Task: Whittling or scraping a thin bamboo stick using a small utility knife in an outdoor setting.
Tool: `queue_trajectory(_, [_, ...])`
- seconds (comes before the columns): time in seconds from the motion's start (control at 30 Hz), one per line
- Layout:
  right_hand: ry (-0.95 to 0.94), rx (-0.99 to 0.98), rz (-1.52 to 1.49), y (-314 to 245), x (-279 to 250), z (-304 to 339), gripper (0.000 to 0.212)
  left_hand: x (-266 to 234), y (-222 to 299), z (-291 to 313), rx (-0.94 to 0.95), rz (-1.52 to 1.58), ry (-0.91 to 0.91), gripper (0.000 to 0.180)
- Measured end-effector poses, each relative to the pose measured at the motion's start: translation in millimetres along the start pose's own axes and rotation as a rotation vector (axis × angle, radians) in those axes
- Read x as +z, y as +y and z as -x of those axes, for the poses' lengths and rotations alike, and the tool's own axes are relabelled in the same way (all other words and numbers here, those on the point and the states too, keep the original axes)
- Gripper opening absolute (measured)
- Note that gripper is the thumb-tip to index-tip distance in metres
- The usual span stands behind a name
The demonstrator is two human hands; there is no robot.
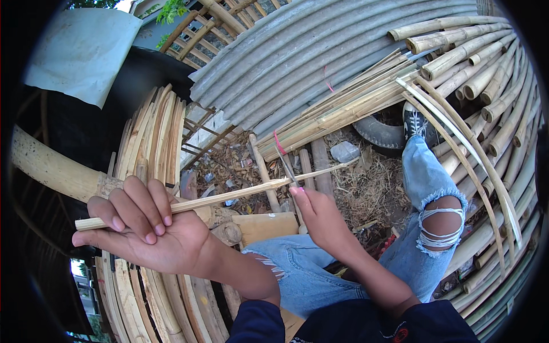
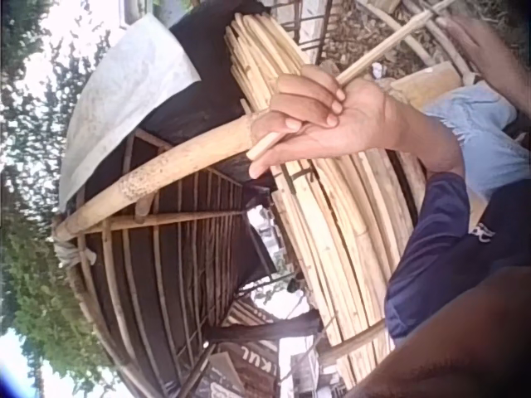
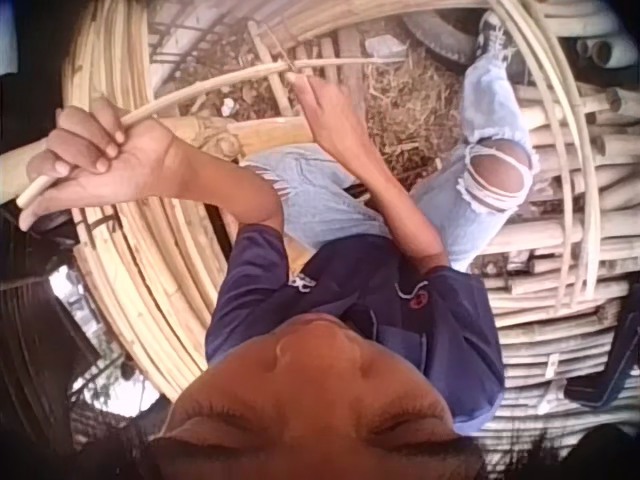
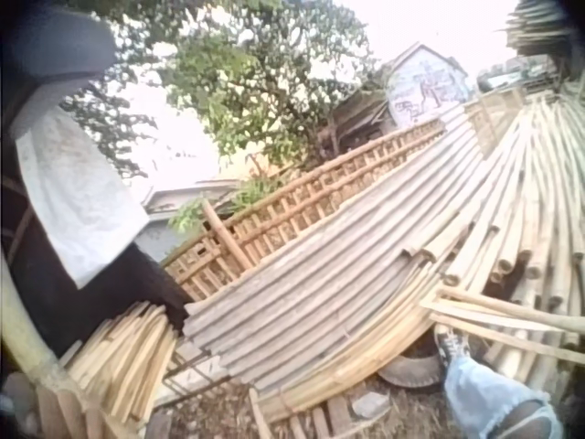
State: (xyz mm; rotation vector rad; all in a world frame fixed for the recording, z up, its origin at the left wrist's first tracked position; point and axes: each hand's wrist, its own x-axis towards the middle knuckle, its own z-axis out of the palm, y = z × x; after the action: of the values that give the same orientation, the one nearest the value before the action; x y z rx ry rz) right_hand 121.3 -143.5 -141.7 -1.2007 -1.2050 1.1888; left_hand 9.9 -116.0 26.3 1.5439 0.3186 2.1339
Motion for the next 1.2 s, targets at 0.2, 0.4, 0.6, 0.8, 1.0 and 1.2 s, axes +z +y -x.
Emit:
queue_trajectory(0.2, [-0.011, -0.164, 0.007, -3, 4, 2, 0.037, 3, -3, 0, -0.016, 0.027, -0.157, 0.047])
queue_trajectory(0.4, [0.026, -0.087, -0.031, -13, 14, -2, 0.037, -10, -12, -7, -0.014, 0.038, 0.002, 0.048])
queue_trajectory(0.6, [0.067, -0.084, 0.079, 2, 9, -2, 0.039, -1, -8, 0, -0.015, 0.051, -0.076, 0.048])
queue_trajectory(0.8, [0.037, -0.011, 0.044, -6, 3, -3, 0.039, -3, -16, -2, -0.050, 0.029, -0.075, 0.049])
queue_trajectory(1.0, [0.069, -0.093, 0.116, 12, 13, 0, 0.043, 5, -9, 5, -0.041, 0.037, -0.104, 0.049])
queue_trajectory(1.2, [0.180, 0.328, 0.208, 109, -33, -22, 0.050, 3, -16, 3, -0.065, 0.122, -0.093, 0.049])
